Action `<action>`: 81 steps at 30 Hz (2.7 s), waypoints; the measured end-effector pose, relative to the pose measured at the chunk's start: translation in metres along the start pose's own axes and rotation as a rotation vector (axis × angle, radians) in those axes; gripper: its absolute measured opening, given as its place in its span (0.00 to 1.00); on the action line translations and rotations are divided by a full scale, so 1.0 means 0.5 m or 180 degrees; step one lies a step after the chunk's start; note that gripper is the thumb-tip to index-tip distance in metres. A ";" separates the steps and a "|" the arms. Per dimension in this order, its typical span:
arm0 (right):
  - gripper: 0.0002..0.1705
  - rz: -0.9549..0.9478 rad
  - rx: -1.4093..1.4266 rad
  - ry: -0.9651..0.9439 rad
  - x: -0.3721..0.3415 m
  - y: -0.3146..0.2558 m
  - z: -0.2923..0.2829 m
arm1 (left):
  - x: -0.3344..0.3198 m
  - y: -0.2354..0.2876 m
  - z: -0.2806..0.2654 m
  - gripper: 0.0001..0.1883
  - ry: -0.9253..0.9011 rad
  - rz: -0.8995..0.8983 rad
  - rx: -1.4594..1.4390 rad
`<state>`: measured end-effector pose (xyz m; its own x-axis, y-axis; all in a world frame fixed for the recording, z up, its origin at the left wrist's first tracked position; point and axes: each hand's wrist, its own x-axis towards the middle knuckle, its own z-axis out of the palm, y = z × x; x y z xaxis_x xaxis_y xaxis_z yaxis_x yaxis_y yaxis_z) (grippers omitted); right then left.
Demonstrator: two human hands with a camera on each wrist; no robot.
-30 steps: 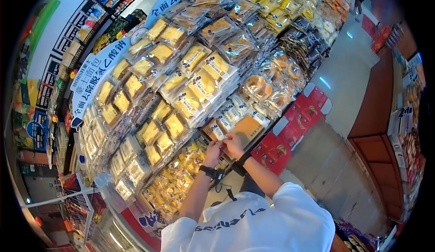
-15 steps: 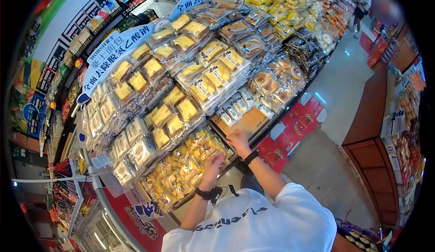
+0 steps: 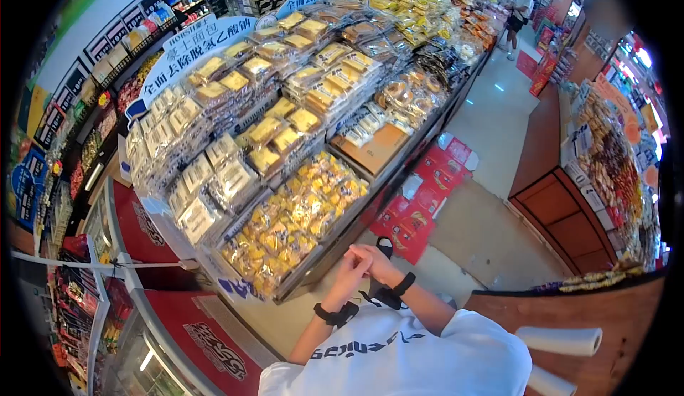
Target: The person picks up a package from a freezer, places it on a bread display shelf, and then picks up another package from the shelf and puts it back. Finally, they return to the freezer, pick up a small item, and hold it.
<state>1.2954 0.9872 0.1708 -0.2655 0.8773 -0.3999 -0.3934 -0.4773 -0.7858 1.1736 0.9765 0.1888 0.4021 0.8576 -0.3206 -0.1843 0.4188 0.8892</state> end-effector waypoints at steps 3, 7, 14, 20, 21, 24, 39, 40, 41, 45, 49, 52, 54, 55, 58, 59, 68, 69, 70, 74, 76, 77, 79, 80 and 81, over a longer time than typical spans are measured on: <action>0.19 -0.0096 -0.0296 0.0076 -0.076 0.052 0.044 | -0.079 -0.019 -0.005 0.18 -0.0296 0.0014 0.0290; 0.18 0.0037 -0.0522 0.0366 -0.161 0.099 0.096 | -0.175 -0.027 -0.010 0.20 -0.0531 -0.0204 0.0015; 0.20 -0.1002 -0.1356 0.1113 -0.274 0.165 0.174 | -0.282 -0.097 0.002 0.23 -0.0354 -0.0224 -0.0288; 0.20 -0.0940 -0.1473 0.1102 -0.368 0.218 0.198 | -0.396 -0.119 0.004 0.22 -0.0575 -0.0094 -0.0534; 0.20 -0.0853 -0.1502 0.1062 -0.390 0.228 0.207 | -0.418 -0.128 -0.001 0.22 -0.0735 -0.0087 -0.0632; 0.20 -0.0858 -0.1390 0.1086 -0.471 0.272 0.249 | -0.503 -0.153 -0.007 0.22 -0.0917 -0.0150 -0.0488; 0.27 -0.1433 -0.2008 0.0930 -0.749 0.726 0.455 | -1.047 -0.369 -0.136 0.25 -0.0058 -0.0051 0.0451; 0.25 -0.1467 -0.2010 0.0937 -0.768 0.746 0.467 | -1.078 -0.375 -0.138 0.25 0.0030 -0.0054 0.0412; 0.25 -0.1422 -0.2040 0.0832 -0.785 0.754 0.484 | -1.104 -0.371 -0.139 0.25 0.0087 -0.0069 0.0344; 0.26 -0.1371 -0.1757 0.0546 -0.819 0.763 0.564 | -1.186 -0.363 -0.152 0.23 0.0537 0.0240 0.0500; 0.26 -0.1508 -0.1783 0.0259 -0.822 0.787 0.633 | -1.254 -0.364 -0.197 0.22 0.0876 0.0311 0.0793; 0.26 -0.1394 -0.1650 0.0078 -0.824 0.812 0.688 | -1.302 -0.342 -0.225 0.22 0.1084 0.0494 0.0827; 0.26 -0.1289 -0.1576 -0.0013 -0.810 0.841 0.726 | -1.329 -0.343 -0.259 0.22 0.1203 0.0566 0.0702; 0.25 -0.1260 -0.1557 -0.0146 -0.795 0.860 0.743 | -1.340 -0.341 -0.280 0.22 0.1255 0.0636 0.0579; 0.24 -0.1113 -0.1614 -0.0420 -0.776 0.887 0.831 | -1.387 -0.351 -0.360 0.22 0.1519 0.0446 0.0272; 0.23 -0.0996 -0.1668 -0.0507 -0.772 0.895 0.867 | -1.400 -0.360 -0.391 0.22 0.1556 0.0451 0.0254; 0.19 -0.0133 -0.1910 -0.1148 -0.730 1.019 1.170 | -1.595 -0.338 -0.672 0.21 0.1867 0.0654 -0.0375; 0.19 -0.0123 -0.1920 -0.1144 -0.713 1.047 1.191 | -1.616 -0.333 -0.705 0.21 0.1866 0.0650 -0.0390; 0.17 -0.0738 -0.2358 -0.1230 -0.690 1.084 1.204 | -1.638 -0.329 -0.736 0.21 0.1849 0.0543 -0.0446; 0.08 -0.0403 -0.2075 -0.1572 -0.653 1.143 1.316 | -1.708 -0.321 -0.887 0.19 0.2544 0.0337 0.0089; 0.10 -0.0184 -0.2031 -0.1660 -0.621 1.171 1.376 | -1.741 -0.357 -0.992 0.18 0.3153 0.0328 0.0435; 0.10 -0.0187 -0.2102 -0.1702 -0.601 1.197 1.403 | -1.761 -0.348 -1.024 0.17 0.3455 0.0239 0.0886; 0.14 0.0017 -0.2047 -0.1600 -0.566 1.237 1.461 | -1.786 -0.323 -1.081 0.17 0.3911 0.0313 0.2171; 0.14 -0.0037 -0.2034 -0.1501 -0.546 1.266 1.483 | -1.799 -0.320 -1.106 0.18 0.4064 0.0486 0.2992; 0.18 -0.0318 -0.2421 -0.1481 -0.523 1.299 1.501 | -1.806 -0.323 -1.134 0.23 0.4128 0.0376 0.3123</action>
<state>0.4488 0.4093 0.1190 -0.6562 0.7244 -0.2113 0.2118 -0.0919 -0.9730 0.3319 0.3038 0.1498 -0.6471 0.7439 0.1672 0.6558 0.4311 0.6198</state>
